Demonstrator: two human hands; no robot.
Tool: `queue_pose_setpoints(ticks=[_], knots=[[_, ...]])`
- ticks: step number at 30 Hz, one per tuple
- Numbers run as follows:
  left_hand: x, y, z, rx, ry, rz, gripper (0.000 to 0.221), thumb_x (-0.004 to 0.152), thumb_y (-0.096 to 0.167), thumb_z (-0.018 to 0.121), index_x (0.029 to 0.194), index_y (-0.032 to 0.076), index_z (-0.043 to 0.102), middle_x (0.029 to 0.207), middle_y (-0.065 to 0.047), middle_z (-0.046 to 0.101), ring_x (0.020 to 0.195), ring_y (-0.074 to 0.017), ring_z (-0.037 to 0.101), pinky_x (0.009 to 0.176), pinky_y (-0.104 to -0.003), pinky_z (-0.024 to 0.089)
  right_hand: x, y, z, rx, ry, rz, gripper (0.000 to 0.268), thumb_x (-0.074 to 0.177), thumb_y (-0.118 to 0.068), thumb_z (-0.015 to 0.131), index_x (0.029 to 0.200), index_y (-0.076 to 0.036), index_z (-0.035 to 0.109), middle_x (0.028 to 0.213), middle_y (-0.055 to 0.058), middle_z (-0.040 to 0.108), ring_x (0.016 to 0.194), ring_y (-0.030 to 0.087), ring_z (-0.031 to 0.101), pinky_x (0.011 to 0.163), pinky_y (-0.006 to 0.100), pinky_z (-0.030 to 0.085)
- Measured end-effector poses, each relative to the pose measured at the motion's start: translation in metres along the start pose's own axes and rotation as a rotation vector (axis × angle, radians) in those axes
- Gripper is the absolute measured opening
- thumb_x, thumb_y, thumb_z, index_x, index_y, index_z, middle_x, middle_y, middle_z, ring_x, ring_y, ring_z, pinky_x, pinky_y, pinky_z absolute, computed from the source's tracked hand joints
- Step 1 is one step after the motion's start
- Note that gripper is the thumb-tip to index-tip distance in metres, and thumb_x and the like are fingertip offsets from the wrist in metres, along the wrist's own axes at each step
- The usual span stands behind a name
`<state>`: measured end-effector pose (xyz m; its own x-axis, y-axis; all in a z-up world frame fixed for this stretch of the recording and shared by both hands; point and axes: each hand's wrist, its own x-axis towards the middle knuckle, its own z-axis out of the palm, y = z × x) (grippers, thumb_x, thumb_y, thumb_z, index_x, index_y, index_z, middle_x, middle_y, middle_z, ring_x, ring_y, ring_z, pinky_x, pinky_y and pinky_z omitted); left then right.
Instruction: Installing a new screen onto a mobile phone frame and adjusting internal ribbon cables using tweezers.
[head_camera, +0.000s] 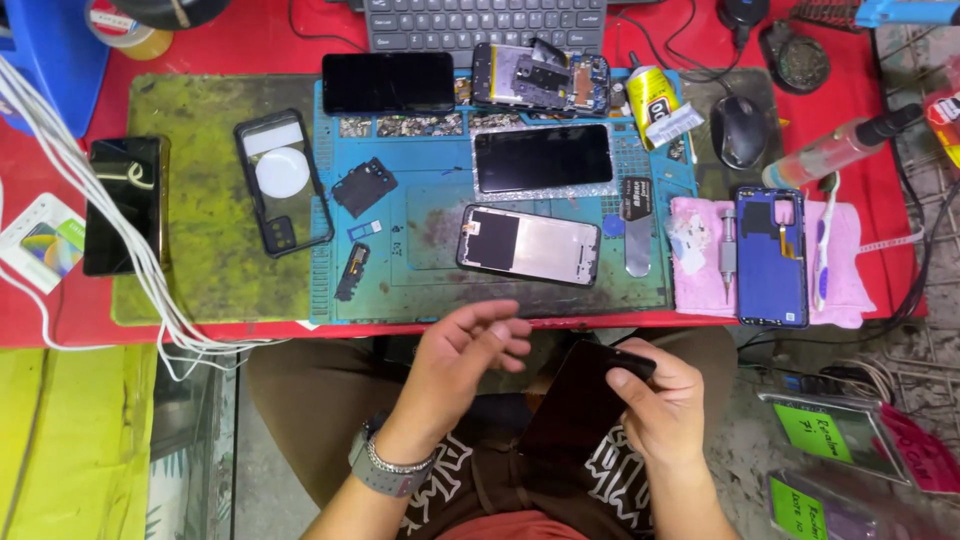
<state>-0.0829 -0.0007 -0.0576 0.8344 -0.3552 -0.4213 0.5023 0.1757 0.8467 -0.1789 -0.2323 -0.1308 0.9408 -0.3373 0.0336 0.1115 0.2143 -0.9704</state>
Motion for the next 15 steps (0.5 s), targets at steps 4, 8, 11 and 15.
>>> queue_pose_setpoints(ticks=[4,8,11,15], knots=[[-0.018,0.003,0.002,0.276,-0.104,0.209,0.026,0.094,0.017,0.066,0.118,0.008,0.074,0.110,-0.005,0.079,0.096,-0.0138,0.074,0.085,-0.027,0.062,0.003,-0.021,0.014,-0.158,-0.098,-0.033,0.015,0.086,-0.003,0.076,0.097,0.006,0.073,0.095,0.018,0.072,0.083,0.024,0.067,0.074,0.030,0.054],[-0.029,0.014,0.008,0.548,-0.181,0.411,0.020,0.094,0.021,0.067,0.111,0.011,0.074,0.097,-0.001,0.066,0.090,-0.0158,0.065,0.083,-0.029,0.054,0.010,-0.051,0.033,-0.458,-0.357,-0.089,0.011,0.091,-0.010,0.072,0.097,-0.002,0.078,0.090,0.012,0.074,0.079,0.020,0.071,0.072,0.028,0.057],[-0.028,0.015,0.007,0.660,-0.229,0.389,0.015,0.094,0.022,0.066,0.102,0.014,0.075,0.089,0.001,0.065,0.082,-0.0152,0.064,0.075,-0.029,0.052,0.013,-0.059,0.041,-0.515,-0.482,-0.093,0.011,0.092,-0.012,0.071,0.095,-0.004,0.077,0.086,0.009,0.072,0.074,0.018,0.069,0.068,0.027,0.055],[-0.026,0.012,0.005,0.722,-0.252,0.295,0.008,0.090,0.018,0.066,0.088,0.016,0.074,0.082,0.004,0.066,0.074,-0.0123,0.062,0.065,-0.027,0.049,0.018,-0.069,0.049,-0.592,-0.582,-0.017,0.013,0.093,-0.015,0.069,0.089,-0.007,0.078,0.080,0.003,0.072,0.070,0.014,0.068,0.064,0.026,0.053]])
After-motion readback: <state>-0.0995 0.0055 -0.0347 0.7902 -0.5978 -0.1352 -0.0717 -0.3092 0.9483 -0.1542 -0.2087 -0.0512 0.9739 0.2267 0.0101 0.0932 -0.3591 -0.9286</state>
